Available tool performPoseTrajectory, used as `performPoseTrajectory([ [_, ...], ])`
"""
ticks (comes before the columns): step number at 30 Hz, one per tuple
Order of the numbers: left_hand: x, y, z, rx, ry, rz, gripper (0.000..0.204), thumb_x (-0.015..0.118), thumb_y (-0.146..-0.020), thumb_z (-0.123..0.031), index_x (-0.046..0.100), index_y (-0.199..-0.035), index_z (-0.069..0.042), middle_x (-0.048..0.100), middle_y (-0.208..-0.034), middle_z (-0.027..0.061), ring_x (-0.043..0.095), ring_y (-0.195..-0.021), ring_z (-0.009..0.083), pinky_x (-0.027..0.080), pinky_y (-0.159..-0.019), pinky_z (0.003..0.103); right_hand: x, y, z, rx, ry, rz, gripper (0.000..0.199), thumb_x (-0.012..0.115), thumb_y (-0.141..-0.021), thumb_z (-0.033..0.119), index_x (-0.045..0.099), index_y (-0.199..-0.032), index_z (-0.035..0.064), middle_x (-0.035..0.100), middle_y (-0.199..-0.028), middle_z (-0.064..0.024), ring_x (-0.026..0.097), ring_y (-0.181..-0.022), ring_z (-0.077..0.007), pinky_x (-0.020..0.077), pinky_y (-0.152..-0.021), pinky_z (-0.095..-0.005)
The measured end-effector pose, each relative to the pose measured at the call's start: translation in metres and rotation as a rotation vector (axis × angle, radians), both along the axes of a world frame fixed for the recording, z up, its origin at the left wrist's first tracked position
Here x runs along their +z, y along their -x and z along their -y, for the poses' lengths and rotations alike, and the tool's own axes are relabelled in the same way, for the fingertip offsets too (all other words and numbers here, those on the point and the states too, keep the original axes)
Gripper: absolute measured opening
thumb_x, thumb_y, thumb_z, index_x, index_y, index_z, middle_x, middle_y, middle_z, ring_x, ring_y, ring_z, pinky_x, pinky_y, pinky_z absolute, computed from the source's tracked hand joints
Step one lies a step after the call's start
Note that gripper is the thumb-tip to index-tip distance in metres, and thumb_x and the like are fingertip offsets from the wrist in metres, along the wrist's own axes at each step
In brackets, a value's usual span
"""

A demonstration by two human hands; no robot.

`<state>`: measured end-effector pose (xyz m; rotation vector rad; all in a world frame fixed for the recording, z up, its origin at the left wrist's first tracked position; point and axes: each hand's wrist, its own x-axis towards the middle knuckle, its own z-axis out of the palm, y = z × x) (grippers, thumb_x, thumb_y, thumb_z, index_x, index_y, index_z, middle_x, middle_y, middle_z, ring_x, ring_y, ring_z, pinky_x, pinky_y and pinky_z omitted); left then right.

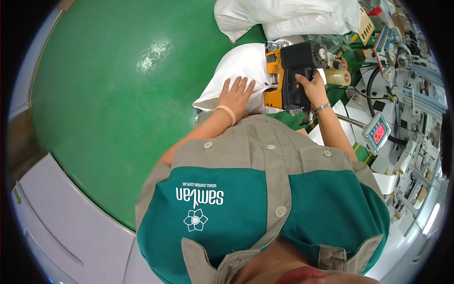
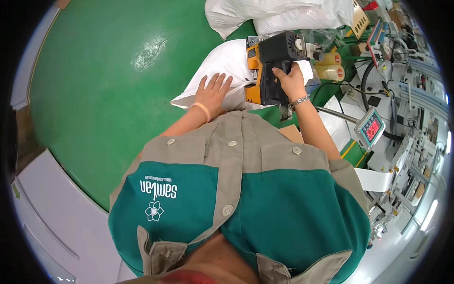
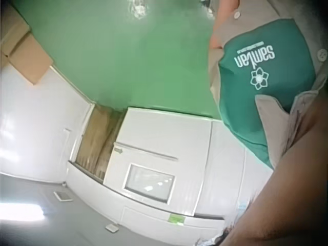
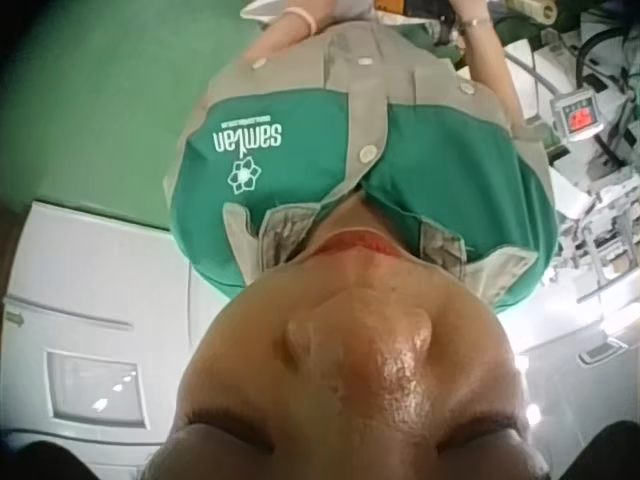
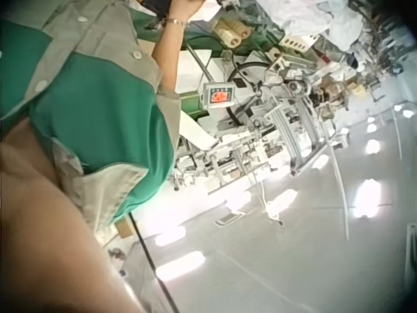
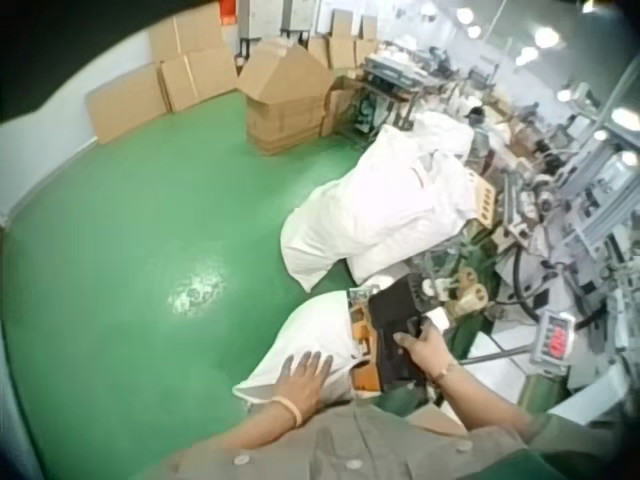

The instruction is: Sealing large plastic bags using a portable bag closer and stacking the finished bags on pallets.

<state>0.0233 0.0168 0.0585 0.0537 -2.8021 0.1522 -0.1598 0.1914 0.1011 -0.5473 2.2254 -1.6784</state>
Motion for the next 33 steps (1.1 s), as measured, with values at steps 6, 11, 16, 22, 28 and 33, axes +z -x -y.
performPoseTrajectory([
  [6,-0.011,0.02,0.025,0.058,-0.118,0.461,0.021,0.048,-0.072,-0.011,0.058,-0.091,-0.011,0.057,-0.085,0.0036,0.056,-0.081,0.0194,0.043,-0.07,0.036,-0.003,-0.001,-0.01,-0.056,-0.069,-0.03,0.036,0.064,-0.069,0.009,0.044,-0.094,-0.0078,0.057,-0.072,-0.0114,0.055,-0.052,-0.0151,0.0448,-0.047,-0.0249],
  [11,-0.025,0.016,0.022,-0.075,-0.139,0.192,0.007,0.051,-0.067,-0.012,0.056,-0.064,-0.011,0.054,-0.072,0.0022,0.057,-0.066,0.0185,0.044,-0.055,0.033,-0.006,0.0,-0.005,-0.082,-0.104,-0.065,0.038,0.064,-0.068,0.011,0.043,-0.094,-0.0077,0.057,-0.069,-0.012,0.056,-0.051,-0.0169,0.0451,-0.048,-0.0265],
  [16,-0.024,0.025,0.011,-0.119,-0.105,0.22,0.006,0.051,-0.066,-0.011,0.057,-0.065,-0.011,0.055,-0.071,0.0015,0.057,-0.064,0.018,0.044,-0.054,0.032,-0.014,-0.001,-0.003,-0.063,-0.15,-0.144,0.04,0.064,-0.067,0.014,0.043,-0.094,-0.0075,0.057,-0.065,-0.0115,0.057,-0.05,-0.0185,0.045,-0.049,-0.028],
  [22,-0.025,0.033,0.003,-0.148,-0.129,0.189,0.007,0.051,-0.066,-0.011,0.057,-0.065,-0.012,0.055,-0.071,0.0015,0.057,-0.064,0.0178,0.044,-0.053,0.031,0.008,-0.013,0.001,-0.033,-0.186,-0.04,0.04,0.065,-0.069,0.011,0.044,-0.099,-0.0051,0.057,-0.078,-0.0094,0.055,-0.057,-0.0134,0.0452,-0.05,-0.0236],
  [28,-0.023,0.04,-0.005,-0.142,-0.125,0.221,0.007,0.05,-0.067,-0.01,0.057,-0.065,-0.012,0.056,-0.072,0.002,0.058,-0.065,0.0182,0.044,-0.054,0.032,-0.005,-0.01,-0.004,-0.057,-0.145,-0.114,0.039,0.065,-0.066,0.013,0.044,-0.091,-0.0084,0.058,-0.066,-0.0125,0.057,-0.051,-0.0182,0.0449,-0.049,-0.0272],
  [33,-0.014,0.043,-0.007,-0.123,-0.124,0.325,0.01,0.052,-0.069,-0.012,0.06,-0.074,-0.011,0.058,-0.08,0.0045,0.059,-0.073,0.0195,0.045,-0.059,0.033,-0.003,-0.013,-0.001,-0.051,-0.206,-0.144,0.04,0.065,-0.066,0.014,0.043,-0.092,-0.0091,0.058,-0.067,-0.0137,0.057,-0.052,-0.0192,0.0455,-0.051,-0.028],
])
